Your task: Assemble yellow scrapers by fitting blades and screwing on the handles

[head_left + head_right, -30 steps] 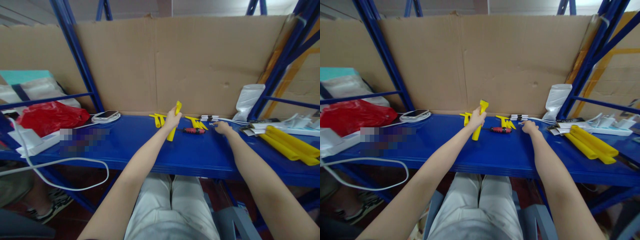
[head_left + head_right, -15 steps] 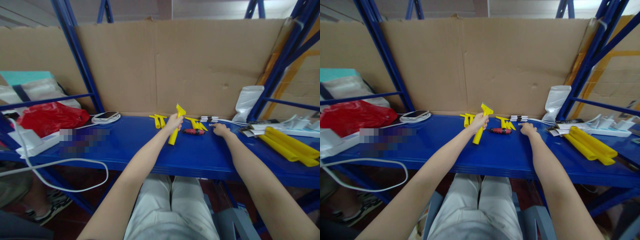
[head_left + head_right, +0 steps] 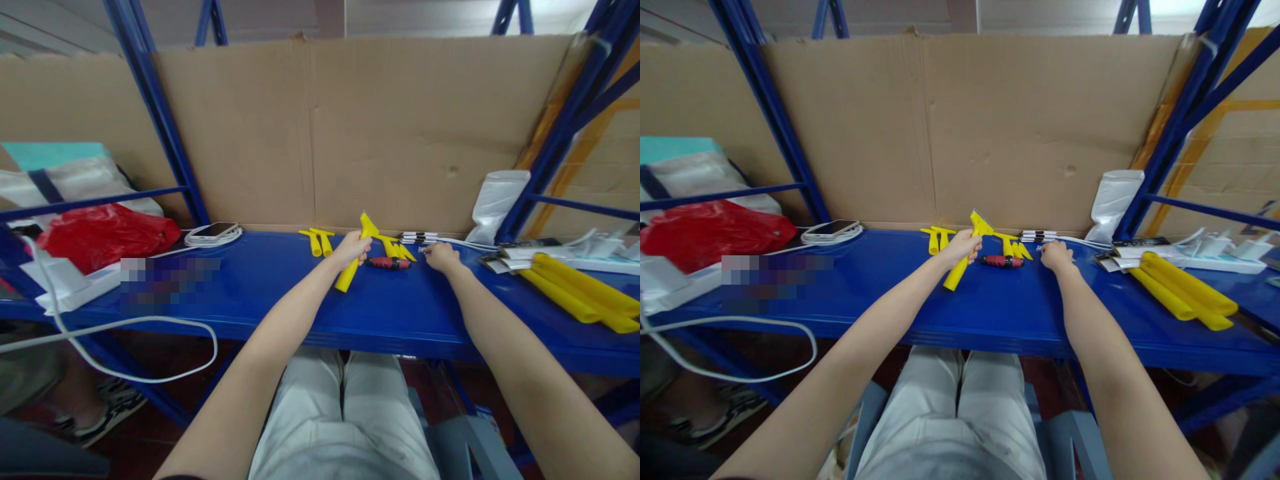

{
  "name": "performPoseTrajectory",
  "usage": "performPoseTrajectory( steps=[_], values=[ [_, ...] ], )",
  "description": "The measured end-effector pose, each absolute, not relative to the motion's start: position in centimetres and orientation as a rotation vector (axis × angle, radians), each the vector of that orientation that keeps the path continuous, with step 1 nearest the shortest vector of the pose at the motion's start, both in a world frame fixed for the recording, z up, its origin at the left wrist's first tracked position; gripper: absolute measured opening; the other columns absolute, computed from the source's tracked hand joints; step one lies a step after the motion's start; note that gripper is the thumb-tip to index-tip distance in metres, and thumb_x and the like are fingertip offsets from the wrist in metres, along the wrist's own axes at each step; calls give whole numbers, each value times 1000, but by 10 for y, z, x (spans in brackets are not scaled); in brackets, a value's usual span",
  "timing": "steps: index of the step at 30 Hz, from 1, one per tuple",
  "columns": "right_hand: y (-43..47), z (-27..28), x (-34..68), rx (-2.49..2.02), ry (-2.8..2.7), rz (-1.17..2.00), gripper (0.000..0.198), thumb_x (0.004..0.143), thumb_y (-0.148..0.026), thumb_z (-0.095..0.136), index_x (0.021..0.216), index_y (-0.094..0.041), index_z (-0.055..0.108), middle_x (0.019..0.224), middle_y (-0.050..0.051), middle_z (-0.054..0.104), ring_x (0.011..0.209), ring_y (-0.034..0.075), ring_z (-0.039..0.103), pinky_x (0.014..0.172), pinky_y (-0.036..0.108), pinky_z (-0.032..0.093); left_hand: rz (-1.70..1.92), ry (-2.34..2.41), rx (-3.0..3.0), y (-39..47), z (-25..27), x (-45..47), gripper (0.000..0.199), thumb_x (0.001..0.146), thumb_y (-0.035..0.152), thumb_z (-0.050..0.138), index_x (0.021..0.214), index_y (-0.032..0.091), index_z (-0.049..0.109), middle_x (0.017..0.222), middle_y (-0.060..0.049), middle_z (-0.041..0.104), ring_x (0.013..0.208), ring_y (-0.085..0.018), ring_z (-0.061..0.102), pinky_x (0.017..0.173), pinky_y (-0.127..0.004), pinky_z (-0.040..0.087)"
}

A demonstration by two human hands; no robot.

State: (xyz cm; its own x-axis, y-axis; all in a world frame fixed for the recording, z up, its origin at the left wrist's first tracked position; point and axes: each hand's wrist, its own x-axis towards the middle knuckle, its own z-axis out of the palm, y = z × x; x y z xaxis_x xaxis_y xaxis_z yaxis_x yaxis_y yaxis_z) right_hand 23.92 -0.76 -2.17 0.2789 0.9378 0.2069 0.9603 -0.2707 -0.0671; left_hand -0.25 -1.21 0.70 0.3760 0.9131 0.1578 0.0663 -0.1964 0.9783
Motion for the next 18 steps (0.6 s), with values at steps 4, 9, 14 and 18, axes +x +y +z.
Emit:
performPoseTrajectory(
  steps=[4, 9, 14, 18],
  values=[
    [-8, -18, 237, -2367, -1831, -208, 33, 82, -17, 42, 105, -15, 66, 109, 16, 63, 107, 28, 55, 86, 37, 44, 980, 897, 1569, -13, 7, -3, 18, 81, 7, 42, 70, 20, 36, 48, 10, 38, 29, -2, 32, 34, -17, 23],
    [-1, -19, 236, -2340, -1918, -212, 29, 78, -11, 45, 97, -12, 67, 95, 16, 67, 96, 24, 62, 76, 28, 45, 947, 923, 1537, -16, 9, -3, 19, 82, 6, 40, 70, 20, 36, 47, 10, 38, 29, -3, 32, 34, -18, 23],
    [7, -24, 239, -2271, -1954, -185, 26, 71, -5, 50, 88, -15, 66, 91, 12, 68, 89, 21, 63, 71, 26, 45, 927, 921, 1524, -16, 10, -3, 19, 82, 7, 40, 70, 20, 36, 47, 9, 39, 29, -3, 32, 34, -18, 22],
    [10, -24, 237, -2074, -1854, -164, 22, 70, -4, 47, 84, -15, 61, 89, 12, 67, 84, 21, 62, 72, 28, 45, 903, 906, 1536, -16, 9, -3, 20, 81, 6, 41, 68, 20, 35, 47, 9, 39, 29, -3, 32, 34, -18, 22]
  ],
)
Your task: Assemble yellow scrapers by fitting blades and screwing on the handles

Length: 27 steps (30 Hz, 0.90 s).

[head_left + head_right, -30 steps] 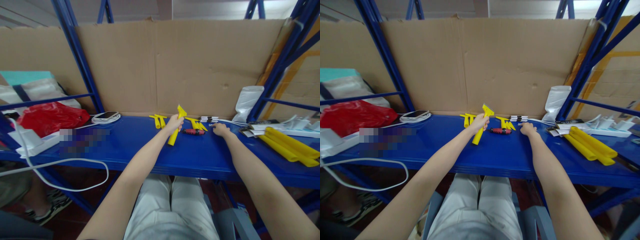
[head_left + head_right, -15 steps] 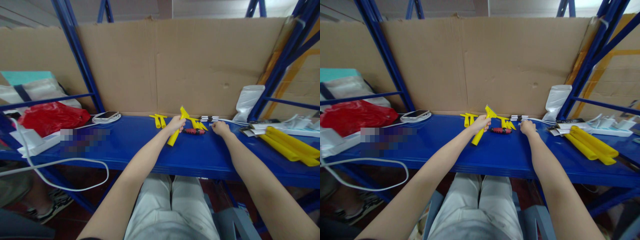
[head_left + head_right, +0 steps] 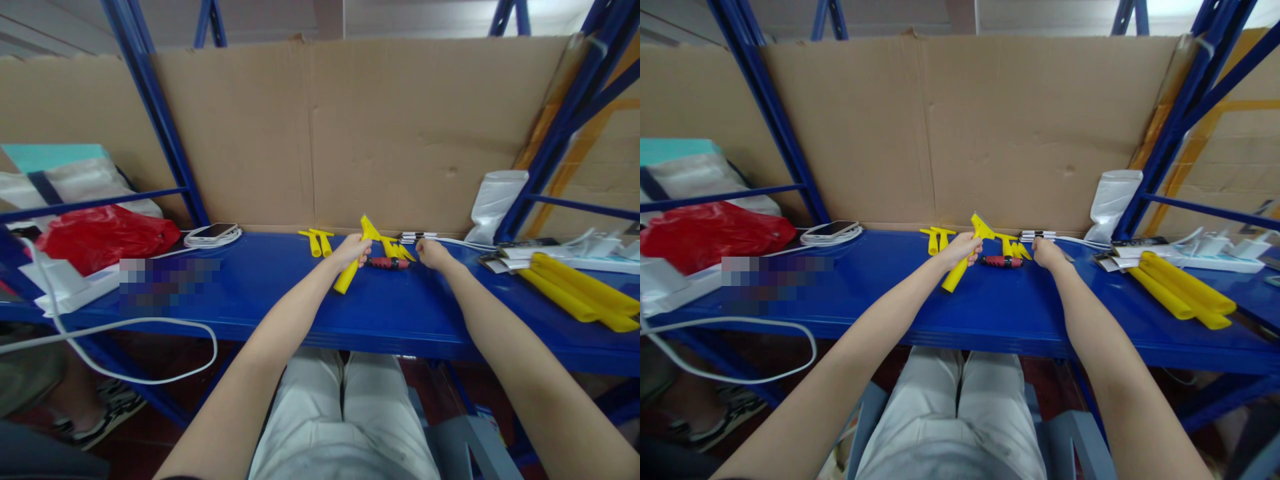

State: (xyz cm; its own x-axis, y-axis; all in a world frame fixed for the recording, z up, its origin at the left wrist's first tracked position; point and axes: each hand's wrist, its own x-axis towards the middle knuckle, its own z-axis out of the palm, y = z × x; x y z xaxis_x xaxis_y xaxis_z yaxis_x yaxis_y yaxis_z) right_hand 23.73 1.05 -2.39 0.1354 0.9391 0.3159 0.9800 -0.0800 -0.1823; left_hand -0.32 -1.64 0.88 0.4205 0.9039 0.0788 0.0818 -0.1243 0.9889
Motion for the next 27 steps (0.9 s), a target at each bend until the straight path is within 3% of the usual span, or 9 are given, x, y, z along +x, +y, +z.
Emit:
performPoseTrajectory(
  steps=[4, 11, 17, 27],
  values=[
    [10, -18, 221, -1632, -1731, -18, 7, 69, -12, 52, 72, -19, 51, 74, 5, 62, 70, 17, 58, 66, 28, 45, 865, 874, 1544, -18, 8, -3, 20, 80, 5, 41, 67, 20, 35, 47, 9, 38, 29, -3, 32, 34, -17, 23],
    [1, -9, 179, -1094, -1645, 319, 17, 65, -25, 60, 69, -21, 45, 66, -1, 55, 60, 12, 51, 65, 30, 46, 809, 819, 1514, -22, 10, -1, 18, 80, 7, 42, 68, 20, 38, 47, 9, 39, 29, -2, 31, 34, -16, 23],
    [-2, -9, 172, -1031, -1675, 348, 23, 64, -35, 64, 68, -21, 47, 68, 0, 56, 64, 14, 52, 67, 32, 47, 759, 803, 1472, -27, 14, -1, 20, 81, 7, 40, 67, 20, 36, 45, 9, 38, 28, -3, 30, 33, -16, 22],
    [-2, -8, 170, -1085, -1709, 301, 21, 66, -33, 62, 72, -20, 46, 74, 2, 57, 68, 14, 54, 70, 32, 46, 744, 747, 1489, -26, 13, -3, 18, 80, 7, 40, 68, 20, 37, 45, 9, 37, 28, -3, 31, 32, -15, 23]
  ],
)
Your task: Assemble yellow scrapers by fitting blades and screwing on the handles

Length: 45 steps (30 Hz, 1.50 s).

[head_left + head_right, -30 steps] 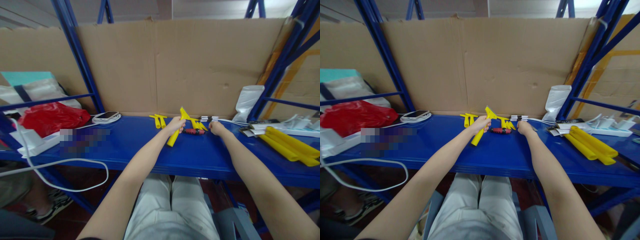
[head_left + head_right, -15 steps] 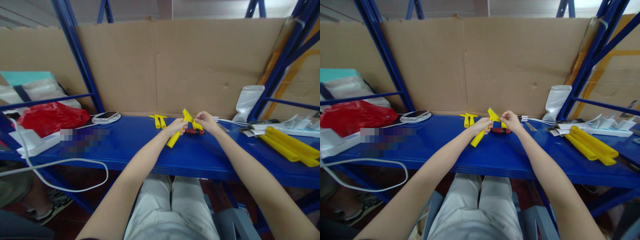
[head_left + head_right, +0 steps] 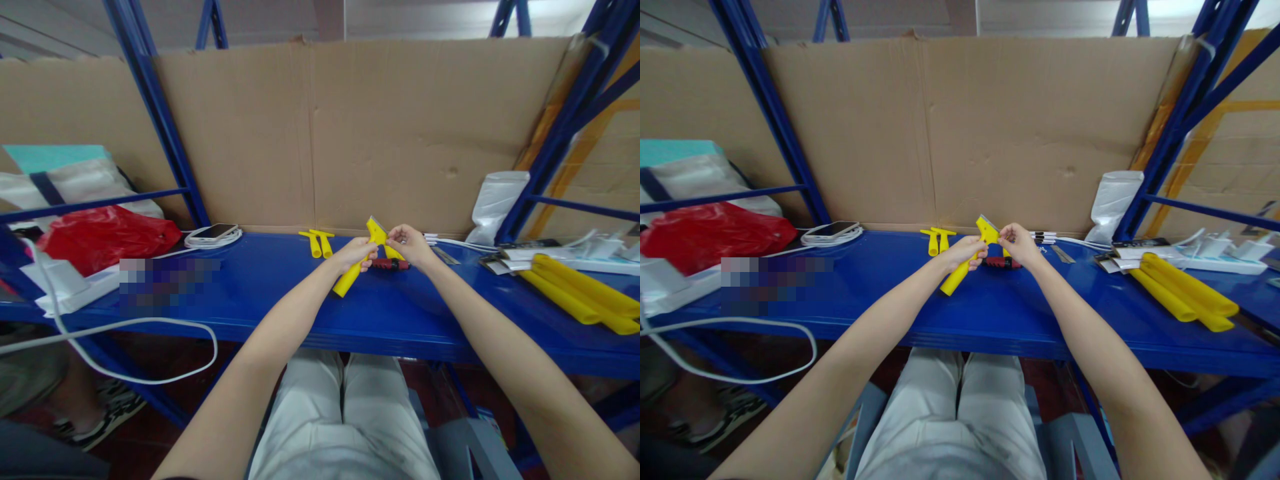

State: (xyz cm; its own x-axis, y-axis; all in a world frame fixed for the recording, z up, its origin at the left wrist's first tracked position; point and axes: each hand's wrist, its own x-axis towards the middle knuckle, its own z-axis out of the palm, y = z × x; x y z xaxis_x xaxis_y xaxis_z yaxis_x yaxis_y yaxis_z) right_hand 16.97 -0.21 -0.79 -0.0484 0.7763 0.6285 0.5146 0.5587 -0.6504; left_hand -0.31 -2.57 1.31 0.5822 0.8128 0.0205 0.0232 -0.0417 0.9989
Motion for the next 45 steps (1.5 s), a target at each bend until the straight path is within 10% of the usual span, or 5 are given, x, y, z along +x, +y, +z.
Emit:
performPoseTrajectory(
  steps=[27, 45],
  values=[
    [-32, 9, 185, -1666, -2376, 238, 23, 65, -27, 68, 87, -20, 70, 78, 3, 67, 71, 19, 61, 65, 27, 45, 926, 875, 1364, -2, 3, -12, 18, 79, 6, 39, 68, 19, 37, 46, 9, 38, 29, -3, 31, 34, -16, 23],
    [-21, 24, 203, -1091, -1192, 248, 40, 73, -59, 55, 85, -20, 52, 58, -1, 49, 38, 12, 46, 39, 29, 39, 985, 935, 1290, 2, 2, -13, 17, 79, 7, 40, 68, 19, 37, 48, 9, 37, 31, -3, 31, 36, -15, 22]
  ],
)
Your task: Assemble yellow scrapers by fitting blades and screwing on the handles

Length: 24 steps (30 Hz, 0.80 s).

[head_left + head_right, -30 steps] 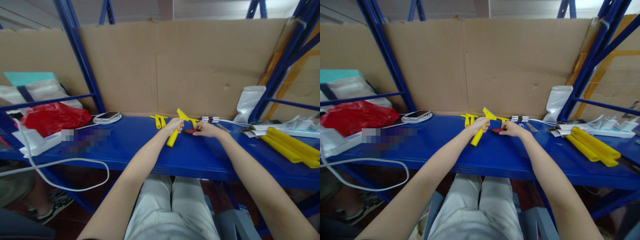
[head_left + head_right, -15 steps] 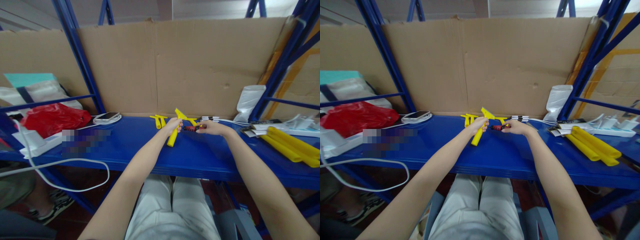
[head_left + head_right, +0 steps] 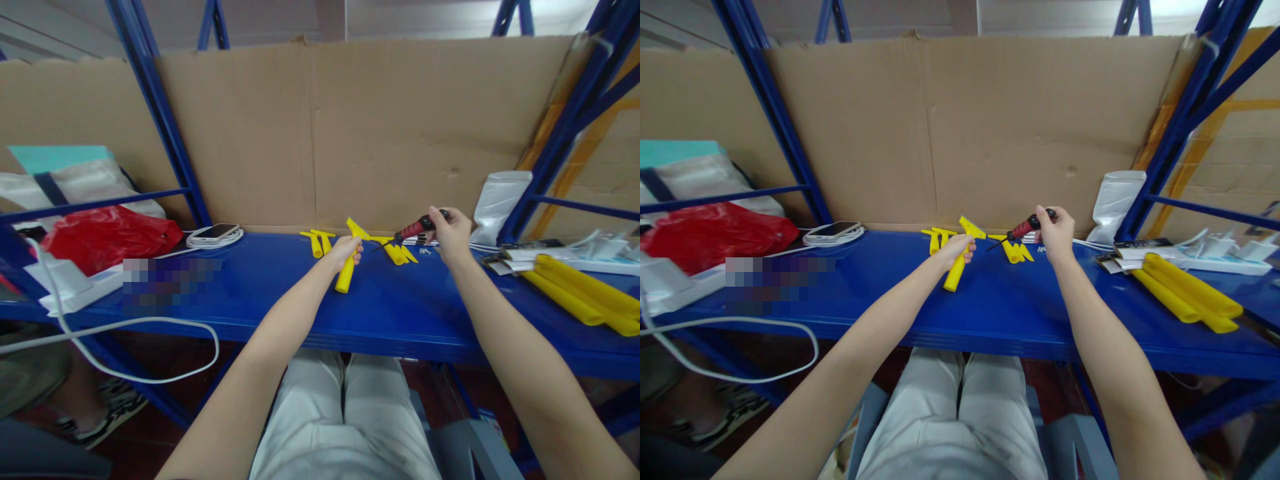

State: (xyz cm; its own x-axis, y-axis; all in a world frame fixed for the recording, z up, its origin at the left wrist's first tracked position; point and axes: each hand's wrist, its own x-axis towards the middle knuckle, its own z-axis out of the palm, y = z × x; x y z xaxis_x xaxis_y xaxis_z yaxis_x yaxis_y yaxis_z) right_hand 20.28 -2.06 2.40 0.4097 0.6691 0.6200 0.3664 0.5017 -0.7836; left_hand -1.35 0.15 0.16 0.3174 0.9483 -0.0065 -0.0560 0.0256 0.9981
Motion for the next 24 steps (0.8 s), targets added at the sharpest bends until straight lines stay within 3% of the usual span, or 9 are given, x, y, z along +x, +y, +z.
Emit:
performPoseTrajectory(
  steps=[8, 17, 24],
  values=[
    [-11, 21, 215, -1046, -1179, 156, 50, 77, -67, 41, 98, -22, 48, 69, 1, 53, 48, 15, 55, 42, 30, 43, 971, 951, 1261, 5, 0, -14, 16, 79, 7, 39, 68, 19, 38, 48, 8, 38, 31, -3, 31, 36, -16, 23],
    [-11, 20, 214, -1054, -1166, 115, 50, 78, -67, 39, 97, -22, 47, 73, 3, 54, 53, 16, 58, 42, 29, 43, 949, 949, 1267, 2, 1, -14, 17, 81, 8, 38, 67, 18, 39, 46, 8, 37, 31, -3, 31, 35, -16, 23],
    [-17, 24, 207, -982, -1069, 183, 41, 75, -61, 51, 87, -21, 48, 65, -1, 52, 44, 13, 52, 39, 28, 40, 936, 944, 1276, -1, 3, -13, 17, 82, 8, 38, 69, 18, 38, 45, 9, 37, 30, -3, 31, 34, -16, 22]
  ],
)
